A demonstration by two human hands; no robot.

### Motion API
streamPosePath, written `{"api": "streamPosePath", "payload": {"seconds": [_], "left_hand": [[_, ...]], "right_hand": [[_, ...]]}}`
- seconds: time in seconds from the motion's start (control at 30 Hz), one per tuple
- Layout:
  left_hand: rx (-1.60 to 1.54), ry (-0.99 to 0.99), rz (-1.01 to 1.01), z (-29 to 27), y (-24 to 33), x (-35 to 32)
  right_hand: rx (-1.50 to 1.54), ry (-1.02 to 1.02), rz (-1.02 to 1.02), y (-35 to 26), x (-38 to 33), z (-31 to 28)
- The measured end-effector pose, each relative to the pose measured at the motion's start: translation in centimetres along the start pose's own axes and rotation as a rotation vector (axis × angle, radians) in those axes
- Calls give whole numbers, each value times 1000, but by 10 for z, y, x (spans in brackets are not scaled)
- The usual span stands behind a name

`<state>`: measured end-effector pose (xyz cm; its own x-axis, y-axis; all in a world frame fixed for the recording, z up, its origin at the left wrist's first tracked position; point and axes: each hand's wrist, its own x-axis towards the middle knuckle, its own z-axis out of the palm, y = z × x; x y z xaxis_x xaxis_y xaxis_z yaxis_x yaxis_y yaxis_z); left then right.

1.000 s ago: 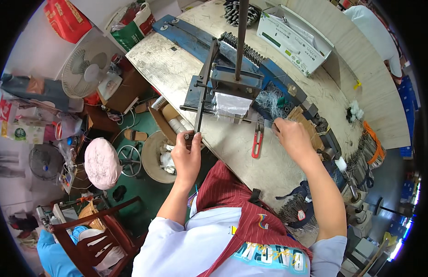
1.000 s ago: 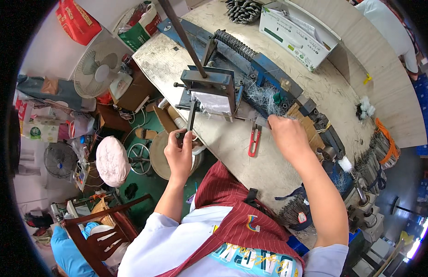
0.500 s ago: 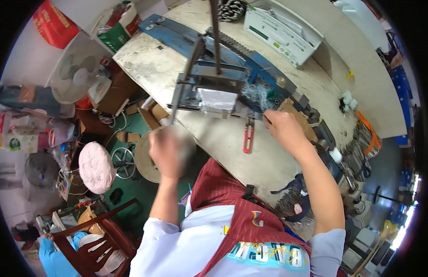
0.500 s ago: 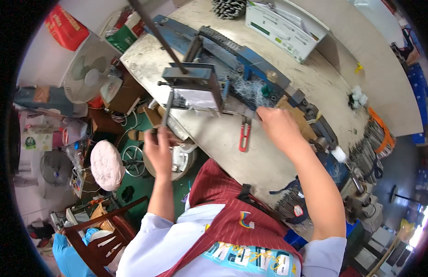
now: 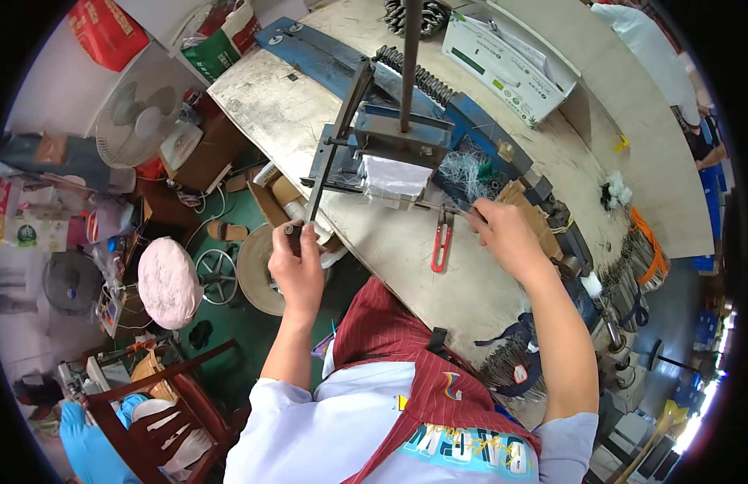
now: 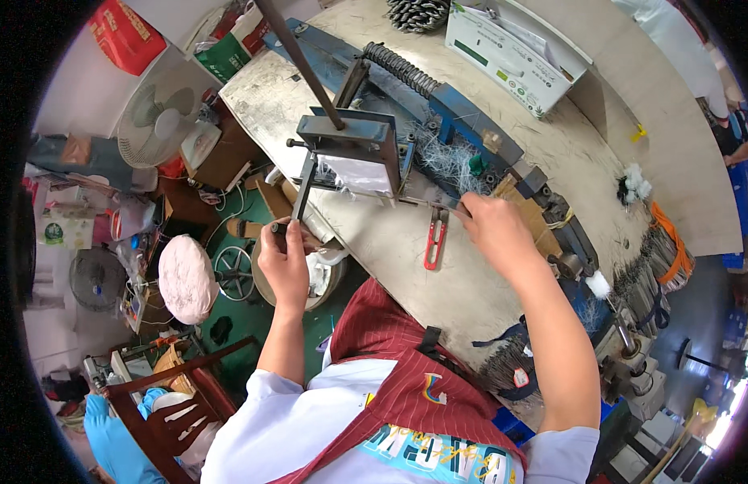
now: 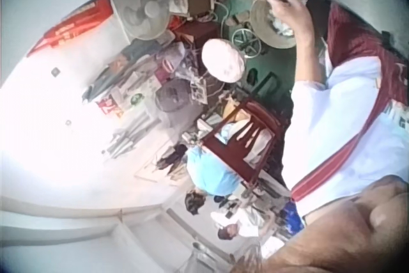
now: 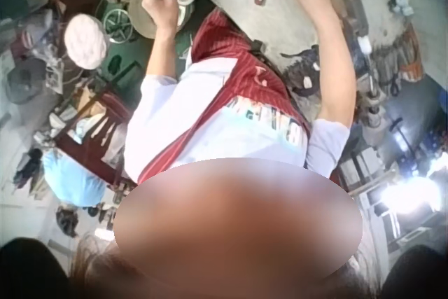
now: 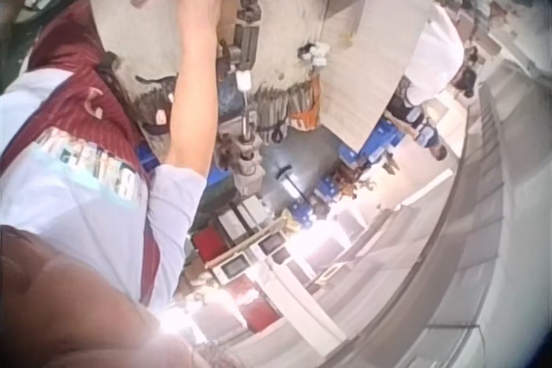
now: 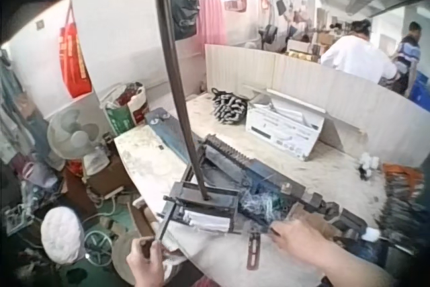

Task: The person assembles brooms by inserting white plastic cores into a metal jig and winding white bristles around them using a manual lever mechanism. The person then removes the finished broom heads from the jig and places them into a blue bin.

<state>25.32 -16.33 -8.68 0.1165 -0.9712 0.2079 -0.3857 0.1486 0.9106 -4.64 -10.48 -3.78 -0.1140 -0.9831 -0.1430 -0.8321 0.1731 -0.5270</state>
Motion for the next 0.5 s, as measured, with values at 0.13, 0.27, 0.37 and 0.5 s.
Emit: {"api": "streamPosePath", "payload": {"seconds": [0.13, 0.27, 0.37, 0.5], "left_hand": [[11, -7, 13, -3, -2, 2], [132, -94, 44, 4, -2, -12], [181, -85, 141, 13, -8, -17], [156, -92, 89, 10, -8, -14]], "right_hand": [[-34, 24, -36, 2, 1, 1], [-30, 26, -35, 0, 1, 1], [-18, 21, -25, -2, 0, -1], [-58, 30, -42, -1, -1, 1]]}}
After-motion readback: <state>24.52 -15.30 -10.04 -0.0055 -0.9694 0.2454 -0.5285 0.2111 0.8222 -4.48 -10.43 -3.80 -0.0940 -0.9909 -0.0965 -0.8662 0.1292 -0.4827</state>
